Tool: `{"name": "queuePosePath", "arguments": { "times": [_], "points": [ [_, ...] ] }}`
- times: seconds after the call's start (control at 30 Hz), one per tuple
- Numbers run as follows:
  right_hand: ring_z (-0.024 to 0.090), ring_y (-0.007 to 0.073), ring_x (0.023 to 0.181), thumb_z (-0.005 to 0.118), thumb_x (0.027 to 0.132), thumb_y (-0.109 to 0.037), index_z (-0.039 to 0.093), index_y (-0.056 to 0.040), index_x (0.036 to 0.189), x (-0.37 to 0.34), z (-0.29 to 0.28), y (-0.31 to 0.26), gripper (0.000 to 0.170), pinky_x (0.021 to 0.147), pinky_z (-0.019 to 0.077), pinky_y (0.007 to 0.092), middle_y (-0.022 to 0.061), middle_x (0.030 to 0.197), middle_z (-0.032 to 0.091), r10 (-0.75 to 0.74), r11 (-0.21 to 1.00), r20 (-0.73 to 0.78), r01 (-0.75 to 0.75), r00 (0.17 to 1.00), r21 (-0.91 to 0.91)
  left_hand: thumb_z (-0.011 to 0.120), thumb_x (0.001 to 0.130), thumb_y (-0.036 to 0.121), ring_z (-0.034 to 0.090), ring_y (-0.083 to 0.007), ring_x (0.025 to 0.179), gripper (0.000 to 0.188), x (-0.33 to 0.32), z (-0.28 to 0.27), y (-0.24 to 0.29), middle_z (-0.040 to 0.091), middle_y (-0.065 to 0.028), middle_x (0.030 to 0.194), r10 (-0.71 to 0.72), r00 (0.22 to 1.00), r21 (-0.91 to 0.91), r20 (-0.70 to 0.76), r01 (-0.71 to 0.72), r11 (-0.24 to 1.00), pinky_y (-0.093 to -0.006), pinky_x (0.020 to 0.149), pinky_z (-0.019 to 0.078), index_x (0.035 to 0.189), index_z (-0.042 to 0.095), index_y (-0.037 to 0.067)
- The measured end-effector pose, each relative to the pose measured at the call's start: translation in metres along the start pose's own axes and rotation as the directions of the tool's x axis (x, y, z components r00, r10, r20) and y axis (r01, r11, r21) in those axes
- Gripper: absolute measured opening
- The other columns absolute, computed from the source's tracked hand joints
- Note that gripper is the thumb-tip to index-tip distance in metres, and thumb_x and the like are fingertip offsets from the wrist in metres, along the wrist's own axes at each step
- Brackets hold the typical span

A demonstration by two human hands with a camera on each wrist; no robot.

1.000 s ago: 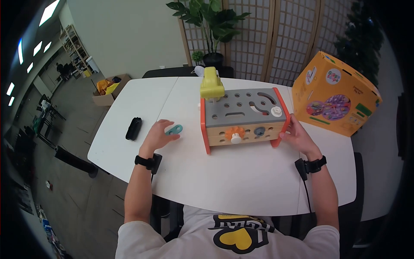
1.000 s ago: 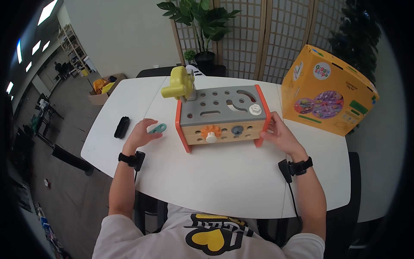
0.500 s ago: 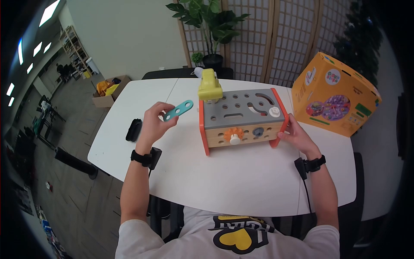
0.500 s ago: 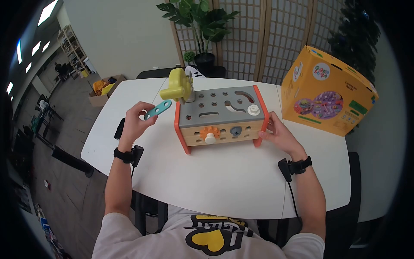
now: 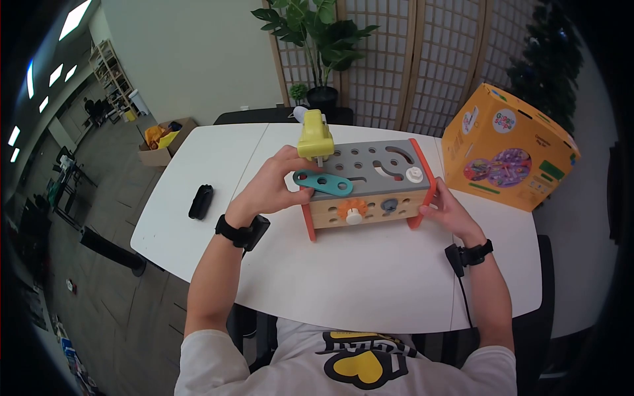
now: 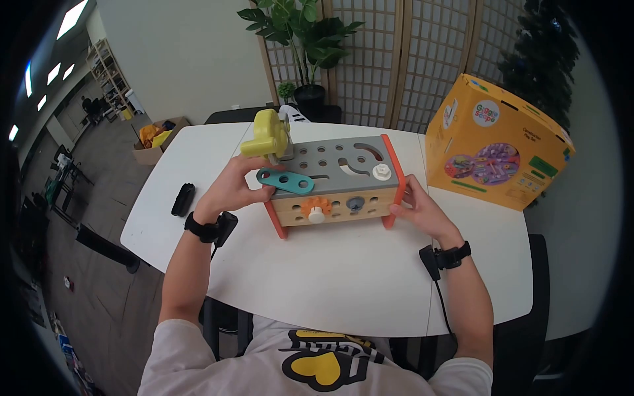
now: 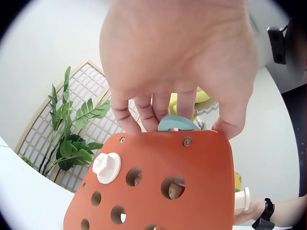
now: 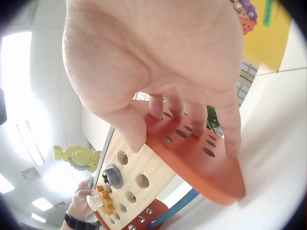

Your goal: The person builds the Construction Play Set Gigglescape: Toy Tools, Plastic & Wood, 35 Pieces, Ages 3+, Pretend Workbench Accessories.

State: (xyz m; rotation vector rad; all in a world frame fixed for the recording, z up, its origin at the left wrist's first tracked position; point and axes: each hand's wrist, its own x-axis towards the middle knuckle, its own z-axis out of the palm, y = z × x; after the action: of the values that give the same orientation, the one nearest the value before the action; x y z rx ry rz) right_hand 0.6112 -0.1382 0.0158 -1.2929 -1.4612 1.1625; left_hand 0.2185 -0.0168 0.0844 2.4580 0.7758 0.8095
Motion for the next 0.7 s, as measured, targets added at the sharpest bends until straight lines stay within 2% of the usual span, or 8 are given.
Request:
{"name": "queuePosePath", "arguments": {
  "times": [0.1, 0.2, 0.3, 0.37, 0.4, 0.5, 0.6, 0.7],
  "points": [
    [0.034, 0.0326, 0.151, 0.074, 0.096, -0.014, 0.044, -0.0070, 0.132, 0.000, 0.000, 0.000, 0.047, 0.122, 0.0298, 0.0453, 0.0110, 0.147, 0.046, -0.005, 1.000, -0.002, 0.005, 1.000, -0.019, 0.080, 0.077, 0.021, 0.058, -0.0278, 0.117, 0.042, -0.008, -0.006, -0.001, 0.065, -0.0118, 0.123, -0.028, 0.993, -0.044, -0.111, 0.024, 0.999, -0.0379, 0.103, 0.0489, 0.117, 0.073, 0.007],
    [0.037, 0.0334, 0.150, 0.072, 0.097, -0.015, 0.042, -0.0061, 0.138, 0.000, 0.001, 0.004, 0.052, 0.121, 0.0334, 0.0450, 0.0133, 0.150, 0.045, -0.019, 0.998, -0.019, 0.018, 1.000, -0.059, 0.082, 0.081, 0.028, 0.059, -0.0287, 0.120, 0.047, -0.026, -0.028, -0.014, 0.066, -0.0136, 0.127, -0.187, 0.962, -0.018, -0.198, 0.187, 0.982, -0.0389, 0.102, 0.0498, 0.121, 0.071, 0.006],
    [0.042, 0.0325, 0.146, 0.070, 0.098, -0.014, 0.041, -0.0051, 0.142, -0.007, 0.005, 0.001, 0.054, 0.116, 0.0397, 0.0431, 0.0142, 0.151, 0.045, -0.004, 1.000, -0.032, 0.003, 0.999, -0.030, 0.083, 0.081, 0.033, 0.062, -0.0303, 0.120, 0.055, -0.066, -0.055, -0.056, 0.068, -0.0160, 0.128, -0.533, 0.773, 0.106, -0.345, 0.596, 0.796, -0.0427, 0.099, 0.0523, 0.126, 0.069, 0.004],
    [0.048, 0.0302, 0.142, 0.068, 0.098, -0.012, 0.042, -0.0040, 0.142, -0.013, 0.006, 0.002, 0.052, 0.110, 0.0452, 0.0406, 0.0137, 0.150, 0.048, -0.014, 1.000, -0.049, 0.014, 0.999, -0.005, 0.084, 0.079, 0.035, 0.063, -0.0317, 0.120, 0.058, -0.105, -0.074, -0.097, 0.069, -0.0182, 0.127, -0.529, 0.685, 0.308, -0.500, 0.712, 0.631, -0.0439, 0.097, 0.0534, 0.125, 0.070, 0.002],
    [0.051, 0.0282, 0.138, 0.066, 0.098, -0.010, 0.043, -0.0036, 0.141, -0.015, 0.008, 0.003, 0.049, 0.106, 0.0467, 0.0389, 0.0130, 0.147, 0.051, -0.061, 0.997, -0.129, 0.054, 0.990, -0.058, 0.084, 0.078, 0.036, 0.064, -0.0324, 0.120, 0.059, -0.125, -0.082, -0.118, 0.069, -0.0193, 0.126, -0.506, 0.648, 0.388, -0.569, 0.755, 0.529, -0.0445, 0.096, 0.0539, 0.124, 0.070, 0.001],
    [0.058, 0.0228, 0.128, 0.061, 0.098, -0.005, 0.048, -0.0031, 0.135, -0.017, 0.011, 0.002, 0.039, 0.096, 0.0494, 0.0346, 0.0109, 0.138, 0.059, -0.246, 0.960, -0.322, 0.184, 0.914, -0.211, 0.084, 0.075, 0.034, 0.069, -0.0347, 0.108, 0.061, -0.188, -0.094, -0.174, 0.072, -0.0225, 0.118, -0.659, 0.546, 0.402, -0.518, 0.835, 0.376, -0.0431, 0.091, 0.0563, 0.122, 0.070, -0.001],
    [0.062, 0.0198, 0.119, 0.057, 0.096, 0.000, 0.053, -0.0037, 0.129, -0.018, 0.019, -0.005, 0.033, 0.092, 0.0481, 0.0325, 0.0097, 0.129, 0.064, -0.437, 0.891, -0.387, 0.331, 0.812, -0.312, 0.083, 0.073, 0.028, 0.073, -0.0357, 0.092, 0.052, -0.195, -0.093, -0.172, 0.075, -0.0232, 0.101, -0.762, 0.504, 0.261, -0.407, 0.864, 0.431, -0.0408, 0.083, 0.0587, 0.113, 0.073, -0.004],
    [0.062, 0.0197, 0.116, 0.055, 0.092, 0.003, 0.057, -0.0036, 0.122, -0.023, 0.035, -0.027, 0.031, 0.093, 0.0468, 0.0318, 0.0101, 0.123, 0.066, -0.540, 0.823, -0.379, 0.376, 0.752, -0.426, 0.076, 0.076, 0.018, 0.073, -0.0328, 0.075, 0.039, -0.193, -0.083, -0.171, 0.076, -0.0220, 0.086, -0.684, 0.607, 0.329, -0.406, 0.795, 0.510, -0.0397, 0.073, 0.0589, 0.106, 0.074, -0.008]
  ]
}}
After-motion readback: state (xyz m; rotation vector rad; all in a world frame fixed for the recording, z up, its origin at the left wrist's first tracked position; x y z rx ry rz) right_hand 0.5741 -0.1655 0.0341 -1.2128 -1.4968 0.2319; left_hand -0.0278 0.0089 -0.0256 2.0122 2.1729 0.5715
